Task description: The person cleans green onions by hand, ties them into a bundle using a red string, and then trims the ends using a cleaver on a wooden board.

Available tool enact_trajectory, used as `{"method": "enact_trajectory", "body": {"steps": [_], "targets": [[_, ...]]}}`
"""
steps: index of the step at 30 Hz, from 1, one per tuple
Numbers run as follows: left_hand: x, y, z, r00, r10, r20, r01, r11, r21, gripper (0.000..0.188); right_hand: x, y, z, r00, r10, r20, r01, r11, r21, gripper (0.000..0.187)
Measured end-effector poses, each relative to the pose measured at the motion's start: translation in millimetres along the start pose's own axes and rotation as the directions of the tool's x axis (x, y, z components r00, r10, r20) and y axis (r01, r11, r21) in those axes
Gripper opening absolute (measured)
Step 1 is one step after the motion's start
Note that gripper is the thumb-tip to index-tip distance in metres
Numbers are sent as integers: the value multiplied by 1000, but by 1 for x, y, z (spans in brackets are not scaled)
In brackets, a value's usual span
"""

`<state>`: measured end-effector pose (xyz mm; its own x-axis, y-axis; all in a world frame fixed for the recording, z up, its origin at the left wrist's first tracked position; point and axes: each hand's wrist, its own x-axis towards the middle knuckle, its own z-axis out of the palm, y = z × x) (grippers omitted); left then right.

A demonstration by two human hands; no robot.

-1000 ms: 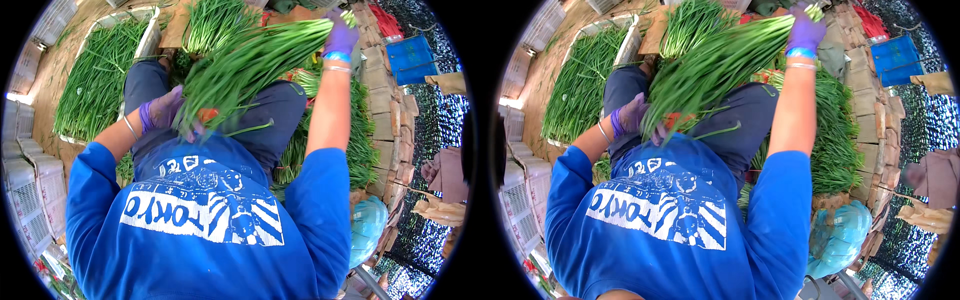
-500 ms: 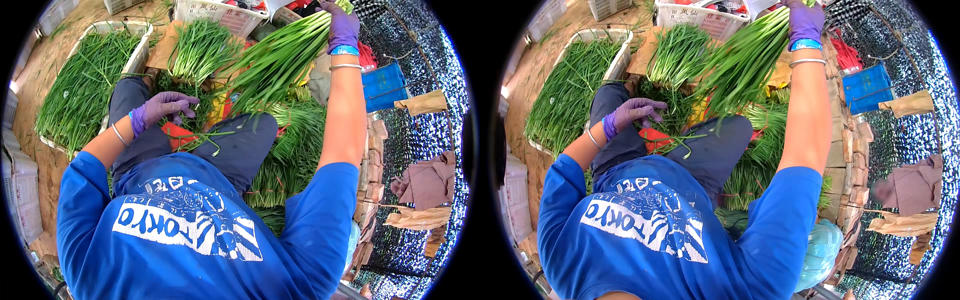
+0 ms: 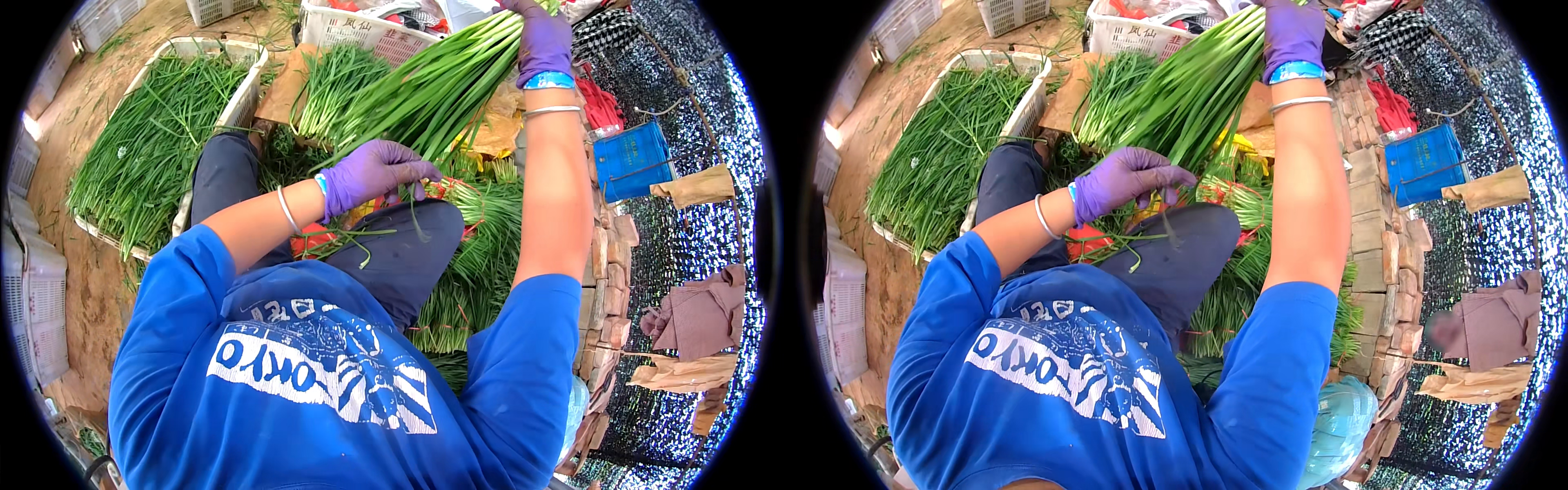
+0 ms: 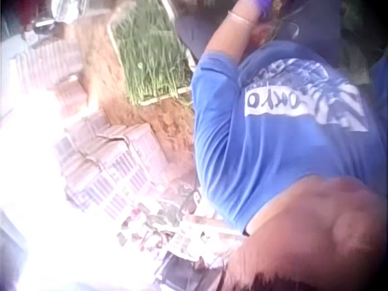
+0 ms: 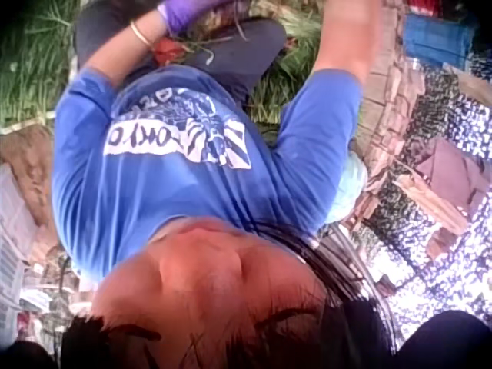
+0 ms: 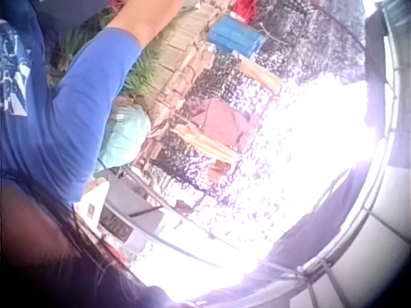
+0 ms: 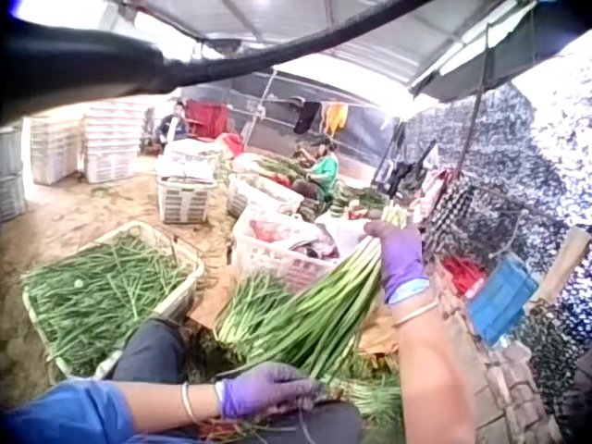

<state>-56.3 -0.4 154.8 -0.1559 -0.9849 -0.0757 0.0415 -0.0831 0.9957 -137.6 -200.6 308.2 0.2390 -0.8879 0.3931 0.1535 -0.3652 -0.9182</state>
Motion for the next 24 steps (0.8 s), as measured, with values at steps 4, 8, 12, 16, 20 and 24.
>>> {"method": "enact_trajectory", "body": {"steps": [4,8,12,16,20,24], "targets": [[-15,-8,-16,908,271,-320,-336,927,-169,24,-6,-12,-7,992,-83,91,83,997,7,26],[-26,-56,-73,895,353,-274,-420,456,-785,35,7,-7,-35,960,6,281,-35,995,98,28],[-51,-83,-59,930,325,171,-214,858,-466,53,12,3,-46,967,10,255,-67,975,213,26],[-43,-64,-10,774,156,613,161,889,-429,85,-62,-1,11,889,-456,-34,452,865,218,37],[-23,-31,-2,812,537,231,-51,459,-887,105,-162,21,27,451,-516,728,878,114,-464,36],[-44,-55,-27,918,389,76,1,189,-982,73,-231,78,36,136,-373,918,810,576,114,38]]}}
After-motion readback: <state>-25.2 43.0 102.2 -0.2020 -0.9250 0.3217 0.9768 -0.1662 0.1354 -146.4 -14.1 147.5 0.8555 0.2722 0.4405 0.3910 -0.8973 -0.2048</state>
